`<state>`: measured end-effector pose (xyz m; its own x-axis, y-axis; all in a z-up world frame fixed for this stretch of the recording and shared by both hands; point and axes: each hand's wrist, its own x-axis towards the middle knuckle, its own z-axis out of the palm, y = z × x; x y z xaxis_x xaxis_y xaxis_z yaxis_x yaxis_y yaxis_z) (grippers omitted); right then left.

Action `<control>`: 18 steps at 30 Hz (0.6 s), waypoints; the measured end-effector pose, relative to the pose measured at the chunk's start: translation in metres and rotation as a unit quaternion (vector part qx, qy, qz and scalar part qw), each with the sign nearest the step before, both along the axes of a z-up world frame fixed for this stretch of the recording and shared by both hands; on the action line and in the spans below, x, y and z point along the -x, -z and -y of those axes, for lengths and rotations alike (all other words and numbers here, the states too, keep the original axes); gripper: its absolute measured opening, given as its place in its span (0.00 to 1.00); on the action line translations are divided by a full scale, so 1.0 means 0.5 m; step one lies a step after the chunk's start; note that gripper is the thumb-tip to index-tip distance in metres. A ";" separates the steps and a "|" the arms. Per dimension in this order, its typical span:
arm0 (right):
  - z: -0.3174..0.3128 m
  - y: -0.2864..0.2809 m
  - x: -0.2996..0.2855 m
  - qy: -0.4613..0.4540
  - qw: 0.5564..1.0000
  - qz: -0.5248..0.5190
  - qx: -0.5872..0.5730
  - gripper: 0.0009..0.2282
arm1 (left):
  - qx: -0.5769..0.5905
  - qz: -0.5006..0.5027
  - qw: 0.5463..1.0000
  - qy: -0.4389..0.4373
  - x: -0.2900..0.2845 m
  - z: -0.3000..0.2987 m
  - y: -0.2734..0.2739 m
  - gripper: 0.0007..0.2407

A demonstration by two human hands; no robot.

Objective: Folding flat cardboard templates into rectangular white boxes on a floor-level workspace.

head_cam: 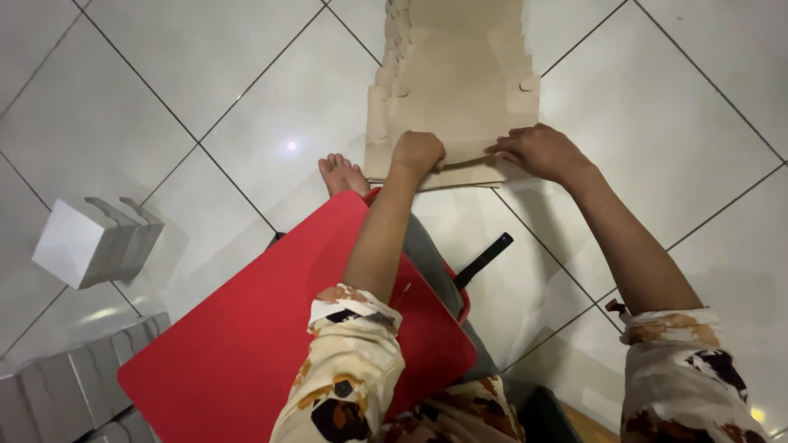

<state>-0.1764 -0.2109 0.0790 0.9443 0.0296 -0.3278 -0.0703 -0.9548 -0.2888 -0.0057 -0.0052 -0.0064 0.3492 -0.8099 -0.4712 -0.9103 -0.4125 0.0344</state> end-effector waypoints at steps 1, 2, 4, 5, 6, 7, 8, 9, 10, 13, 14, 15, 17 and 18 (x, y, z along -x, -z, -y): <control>-0.005 -0.005 0.000 -0.001 1.000 -0.002 0.000 0.15 | 0.000 -0.002 1.000 -0.001 0.000 -0.003 -0.001 0.06; -0.009 -0.012 -0.001 -0.002 1.000 -0.010 -0.001 0.15 | 0.006 0.003 1.000 0.002 -0.004 -0.004 -0.004 0.06; -0.013 -0.023 0.001 -0.003 1.000 -0.019 0.000 0.14 | 0.013 0.006 1.000 0.004 -0.003 -0.007 -0.026 0.07; -0.013 -0.025 0.004 0.006 1.000 -0.017 -0.011 0.14 | 0.006 0.005 1.000 0.008 0.000 -0.008 -0.044 0.07; -0.013 -0.029 0.006 0.015 1.000 -0.016 -0.022 0.14 | -0.001 0.004 1.000 0.012 0.003 -0.011 -0.064 0.07; -0.012 -0.033 0.006 0.015 1.000 -0.017 -0.021 0.14 | 0.000 0.003 1.000 0.012 0.006 -0.010 -0.078 0.07; -0.013 -0.035 0.005 0.018 0.999 -0.015 -0.027 0.14 | 0.006 -0.014 1.000 0.022 0.009 -0.013 -0.092 0.08; -0.013 -0.038 0.003 0.021 0.999 -0.013 -0.033 0.14 | 0.013 -0.031 0.999 0.032 0.012 -0.015 -0.105 0.10; -0.015 -0.042 0.002 0.019 0.999 -0.014 -0.034 0.14 | 0.012 -0.033 0.999 0.030 0.010 -0.013 -0.081 0.10; -0.016 -0.055 -0.001 0.041 0.997 -0.041 -0.047 0.14 | 0.022 -0.031 0.999 0.006 0.006 -0.006 -0.042 0.06; -0.017 -0.060 -0.002 0.036 0.997 -0.045 -0.043 0.14 | 0.020 -0.025 0.999 0.006 0.005 -0.007 -0.054 0.06; -0.018 -0.065 -0.004 0.031 0.998 -0.048 -0.039 0.14 | 0.017 -0.019 1.000 0.006 0.005 -0.009 -0.065 0.06; -0.016 -0.055 -0.004 0.029 0.997 -0.055 -0.035 0.15 | 0.022 -0.014 1.000 0.007 0.007 -0.008 -0.068 0.06; -0.014 -0.051 -0.005 0.026 0.997 -0.059 -0.032 0.15 | 0.027 -0.007 1.000 0.007 0.007 -0.007 -0.069 0.06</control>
<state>-0.1737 -0.2041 0.1043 0.8998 0.0063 -0.4364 -0.1560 -0.9292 -0.3351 -0.0092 -0.0018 0.0282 0.3310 -0.8389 -0.4321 -0.9154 -0.3966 0.0686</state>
